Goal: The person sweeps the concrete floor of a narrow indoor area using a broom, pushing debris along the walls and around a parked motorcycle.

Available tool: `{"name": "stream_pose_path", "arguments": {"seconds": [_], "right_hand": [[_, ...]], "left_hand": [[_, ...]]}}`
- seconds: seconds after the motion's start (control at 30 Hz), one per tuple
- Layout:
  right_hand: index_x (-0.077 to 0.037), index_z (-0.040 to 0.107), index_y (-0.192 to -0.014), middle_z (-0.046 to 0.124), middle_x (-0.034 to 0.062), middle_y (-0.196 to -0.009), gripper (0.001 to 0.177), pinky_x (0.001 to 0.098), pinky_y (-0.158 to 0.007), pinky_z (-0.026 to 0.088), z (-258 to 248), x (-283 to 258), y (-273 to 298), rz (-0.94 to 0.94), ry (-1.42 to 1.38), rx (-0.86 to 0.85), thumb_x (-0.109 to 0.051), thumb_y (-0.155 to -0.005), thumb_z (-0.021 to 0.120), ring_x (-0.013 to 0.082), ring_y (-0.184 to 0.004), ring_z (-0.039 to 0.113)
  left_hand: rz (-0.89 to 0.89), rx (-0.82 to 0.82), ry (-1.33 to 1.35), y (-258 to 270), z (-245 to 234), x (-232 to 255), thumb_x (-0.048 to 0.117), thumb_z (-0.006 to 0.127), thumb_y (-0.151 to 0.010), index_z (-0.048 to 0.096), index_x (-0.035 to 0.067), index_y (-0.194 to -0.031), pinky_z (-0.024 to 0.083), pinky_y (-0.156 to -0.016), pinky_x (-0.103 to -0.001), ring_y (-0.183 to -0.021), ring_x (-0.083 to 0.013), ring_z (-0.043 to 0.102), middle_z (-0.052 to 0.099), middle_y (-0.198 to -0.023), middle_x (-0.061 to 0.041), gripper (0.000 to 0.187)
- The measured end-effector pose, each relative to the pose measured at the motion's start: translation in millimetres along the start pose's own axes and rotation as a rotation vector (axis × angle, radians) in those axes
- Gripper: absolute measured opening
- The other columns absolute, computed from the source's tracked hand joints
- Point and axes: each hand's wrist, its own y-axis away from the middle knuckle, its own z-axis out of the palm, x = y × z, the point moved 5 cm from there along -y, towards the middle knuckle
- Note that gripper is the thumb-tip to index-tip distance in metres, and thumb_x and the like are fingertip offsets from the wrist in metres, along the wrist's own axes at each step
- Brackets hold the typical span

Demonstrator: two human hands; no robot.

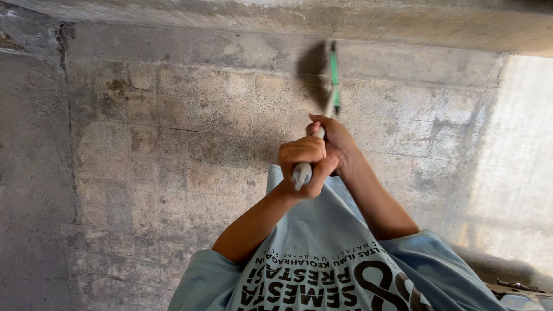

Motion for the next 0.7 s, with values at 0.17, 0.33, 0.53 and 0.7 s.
{"name": "stream_pose_path", "arguments": {"seconds": [0.17, 0.33, 0.53, 0.7], "right_hand": [[-0.004, 0.047, -0.090, 0.055, 0.0027, -0.064, 0.014, 0.0249, -0.045, 0.048, -35, -53, -106, -0.129, 0.198, -0.027, -0.002, -0.101, 0.054, 0.0125, -0.051, 0.051], [-0.006, 0.047, -0.085, 0.053, 0.0013, -0.061, 0.019, 0.0274, -0.043, 0.042, -37, -34, -177, 0.041, 0.433, -0.167, -0.009, -0.102, 0.053, 0.0129, -0.048, 0.047], [-0.011, 0.046, -0.076, 0.055, 0.0013, -0.060, 0.032, 0.0232, -0.042, 0.044, 7, 58, -210, 0.584, 0.316, -0.359, -0.015, -0.107, 0.051, 0.0093, -0.044, 0.046], [-0.011, 0.048, -0.076, 0.054, 0.0007, -0.060, 0.033, 0.0234, -0.044, 0.046, 37, 78, -149, 0.777, 0.116, -0.500, -0.017, -0.108, 0.049, 0.0088, -0.045, 0.045]], "left_hand": [[-0.318, 0.111, 0.061, 13, -2, -78, -0.004, 0.060, -0.091, 0.047, 0.004, -0.066, 0.051, -0.077, -0.033, -0.058, -0.0078, 0.042, 0.046, -0.060, -0.001, 0.029], [-0.251, 0.220, -0.057, 24, -8, -106, -0.005, 0.062, -0.086, 0.049, 0.000, -0.067, 0.041, -0.060, -0.032, -0.055, -0.0089, 0.044, 0.051, -0.059, -0.002, 0.024], [-0.214, 0.158, -0.393, 23, -39, -100, -0.002, 0.061, -0.083, 0.043, 0.006, -0.058, 0.035, -0.053, -0.031, -0.052, -0.0111, 0.045, 0.050, -0.056, -0.001, 0.032], [-0.060, 0.134, -0.541, -1, -20, -60, 0.001, 0.061, -0.079, 0.040, 0.010, -0.057, 0.036, -0.053, -0.030, -0.048, -0.0142, 0.043, 0.044, -0.052, -0.001, 0.031]]}}
